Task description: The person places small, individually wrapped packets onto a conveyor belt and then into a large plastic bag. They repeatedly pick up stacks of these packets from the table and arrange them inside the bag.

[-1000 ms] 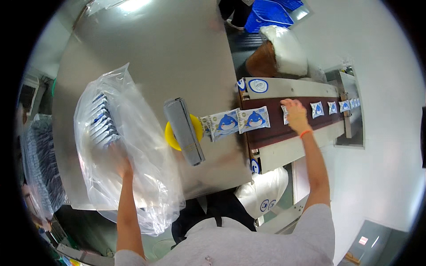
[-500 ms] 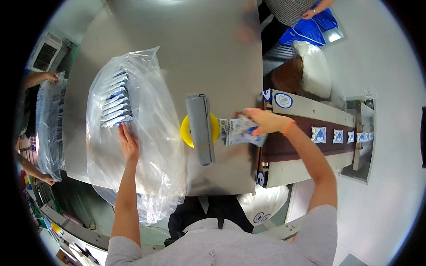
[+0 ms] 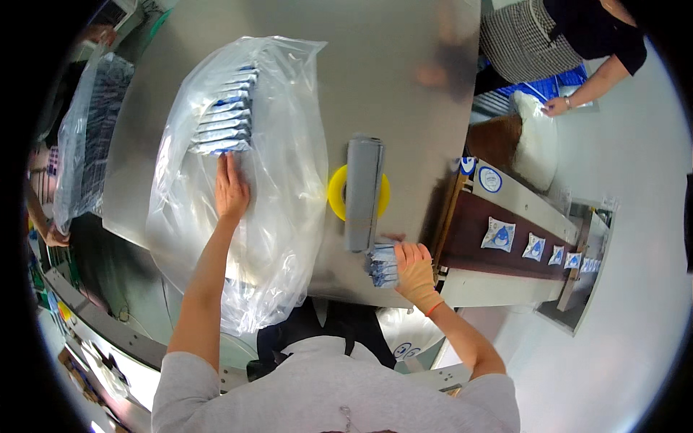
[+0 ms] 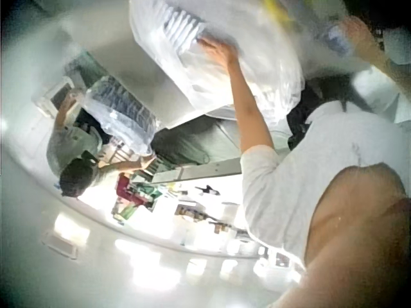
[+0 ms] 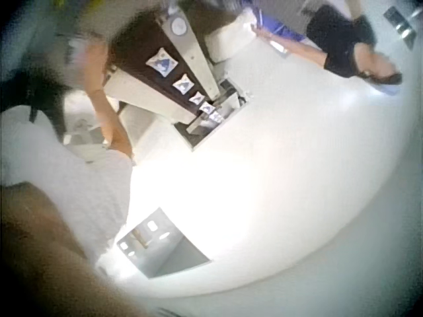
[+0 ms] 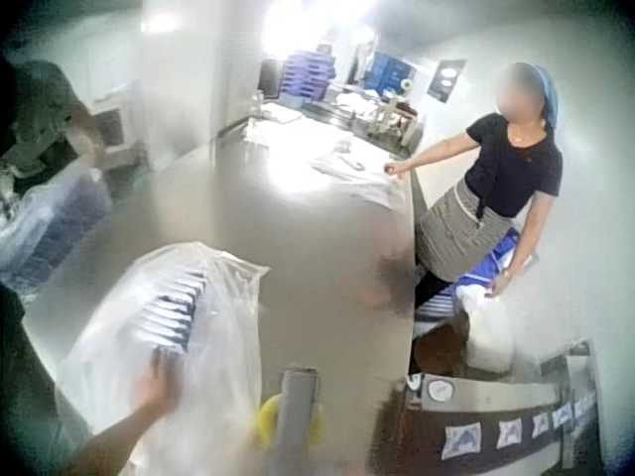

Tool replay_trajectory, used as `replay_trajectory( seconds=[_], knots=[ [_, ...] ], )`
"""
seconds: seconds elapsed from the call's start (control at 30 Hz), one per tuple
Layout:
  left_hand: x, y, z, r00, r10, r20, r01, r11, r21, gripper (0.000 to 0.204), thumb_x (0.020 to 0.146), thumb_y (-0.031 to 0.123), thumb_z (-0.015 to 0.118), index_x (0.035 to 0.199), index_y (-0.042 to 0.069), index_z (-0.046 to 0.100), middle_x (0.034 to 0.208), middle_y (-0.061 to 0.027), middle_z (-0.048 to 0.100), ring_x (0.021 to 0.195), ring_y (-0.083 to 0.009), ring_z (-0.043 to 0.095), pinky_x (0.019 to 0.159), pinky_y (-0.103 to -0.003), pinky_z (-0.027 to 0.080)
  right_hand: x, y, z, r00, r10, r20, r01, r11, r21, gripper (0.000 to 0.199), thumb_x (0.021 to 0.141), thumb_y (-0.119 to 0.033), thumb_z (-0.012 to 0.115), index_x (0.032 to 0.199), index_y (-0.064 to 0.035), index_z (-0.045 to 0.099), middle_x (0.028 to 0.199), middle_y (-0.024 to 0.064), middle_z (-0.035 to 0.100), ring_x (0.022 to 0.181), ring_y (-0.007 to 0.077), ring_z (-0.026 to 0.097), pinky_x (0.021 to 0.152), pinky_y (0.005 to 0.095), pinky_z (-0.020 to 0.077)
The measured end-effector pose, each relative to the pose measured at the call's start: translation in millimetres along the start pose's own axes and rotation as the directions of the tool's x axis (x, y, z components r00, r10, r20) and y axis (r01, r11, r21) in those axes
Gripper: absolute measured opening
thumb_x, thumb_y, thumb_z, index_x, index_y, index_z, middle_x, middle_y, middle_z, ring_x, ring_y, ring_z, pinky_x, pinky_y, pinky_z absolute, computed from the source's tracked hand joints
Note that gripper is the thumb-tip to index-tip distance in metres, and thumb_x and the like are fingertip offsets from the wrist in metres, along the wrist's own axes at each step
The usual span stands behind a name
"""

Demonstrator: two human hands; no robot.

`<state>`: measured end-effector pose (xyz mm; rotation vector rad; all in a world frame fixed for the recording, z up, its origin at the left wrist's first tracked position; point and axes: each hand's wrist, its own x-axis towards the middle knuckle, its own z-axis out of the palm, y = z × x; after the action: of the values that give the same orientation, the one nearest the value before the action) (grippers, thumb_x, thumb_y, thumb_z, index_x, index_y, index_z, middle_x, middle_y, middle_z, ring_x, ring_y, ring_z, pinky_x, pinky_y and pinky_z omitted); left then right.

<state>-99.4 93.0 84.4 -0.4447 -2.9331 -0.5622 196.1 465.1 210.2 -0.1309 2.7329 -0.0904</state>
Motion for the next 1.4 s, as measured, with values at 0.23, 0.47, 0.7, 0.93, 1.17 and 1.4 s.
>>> replay_trajectory(
  seconds=[0.23, 0.47, 0.7, 0.93, 1.17, 1.4],
  knots=[
    [3, -6, 1, 0.996, -0.036, 0.077, 0.039, 0.998, -0.041, 0.083, 0.078, 0.006, 0.058, 0.153, 0.009, 0.021, 0.15, -0.0245, 0.03, 0.131, -0.0418, 0.039, 0.108, -0.045, 0.038, -54, -19, -15, 0.895, 0.233, 0.38, -0.444, 0.542, 0.714, 0.101, 0.052, -0.022, 0.09, 0.135, 0.0021, 0.039, 0.124, 0.0182, 0.056, 0.12, 0.0349, 0.053, 0.103, 0.0385, 0.0397],
    [2, -6, -1, 0.993, -0.012, 0.119, 0.025, 0.993, -0.112, 0.086, 0.079, 0.009, 0.061, 0.153, 0.007, 0.018, 0.151, -0.0211, 0.029, 0.136, -0.0356, 0.035, 0.113, -0.044, 0.03, 27, -92, -108, 0.956, -0.041, 0.289, -0.274, 0.216, 0.937, 0.109, 0.053, -0.031, 0.092, 0.139, 0.0012, 0.034, 0.123, 0.0197, 0.057, 0.118, 0.0335, 0.056, 0.1, 0.0378, 0.0424],
    [-19, -21, 21, 0.753, 0.053, 0.656, 0.463, 0.665, -0.586, 0.062, 0.084, 0.013, 0.057, 0.143, 0.004, 0.039, 0.141, -0.0189, 0.045, 0.135, -0.0334, 0.037, 0.113, -0.042, 0.032, 311, -233, -158, 0.974, -0.226, -0.03, 0.227, 0.948, 0.224, 0.089, 0.059, -0.043, 0.084, 0.128, -0.0026, 0.045, 0.119, 0.0172, 0.06, 0.109, 0.0331, 0.06, 0.088, 0.0424, 0.0472],
    [-73, -35, -14, 0.979, 0.179, 0.093, -0.152, 0.958, -0.245, 0.054, 0.076, 0.009, 0.06, 0.125, -0.007, 0.049, 0.133, -0.0214, 0.046, 0.124, -0.0353, 0.045, 0.104, -0.046, 0.038, 348, -275, -111, 0.988, -0.016, -0.154, 0.015, 1.0, -0.007, 0.095, 0.057, -0.038, 0.087, 0.135, -0.0133, 0.039, 0.121, 0.009, 0.053, 0.111, 0.0269, 0.054, 0.092, 0.0419, 0.0445],
    [-73, -28, -20, 0.997, 0.064, 0.044, -0.055, 0.982, -0.179, 0.061, 0.075, 0.012, 0.061, 0.13, -0.009, 0.043, 0.13, -0.0267, 0.043, 0.122, -0.0441, 0.041, 0.106, -0.049, 0.037, 313, -260, -45, 0.864, 0.296, -0.408, 0.084, 0.714, 0.695, 0.101, 0.06, -0.022, 0.087, 0.144, -0.0082, 0.032, 0.133, 0.0218, 0.041, 0.12, 0.0391, 0.045, 0.102, 0.046, 0.039],
    [-75, -31, -7, 0.998, 0.036, -0.054, -0.048, 0.971, -0.236, 0.063, 0.079, 0.011, 0.061, 0.132, -0.011, 0.037, 0.13, -0.0309, 0.04, 0.122, -0.0477, 0.041, 0.106, -0.051, 0.037, 317, -273, -104, 0.877, -0.025, -0.479, 0.126, 0.975, 0.18, 0.086, 0.066, -0.021, 0.079, 0.142, -0.0085, 0.039, 0.14, 0.0139, 0.041, 0.129, 0.0294, 0.039, 0.106, 0.0498, 0.0308]
  ],
)
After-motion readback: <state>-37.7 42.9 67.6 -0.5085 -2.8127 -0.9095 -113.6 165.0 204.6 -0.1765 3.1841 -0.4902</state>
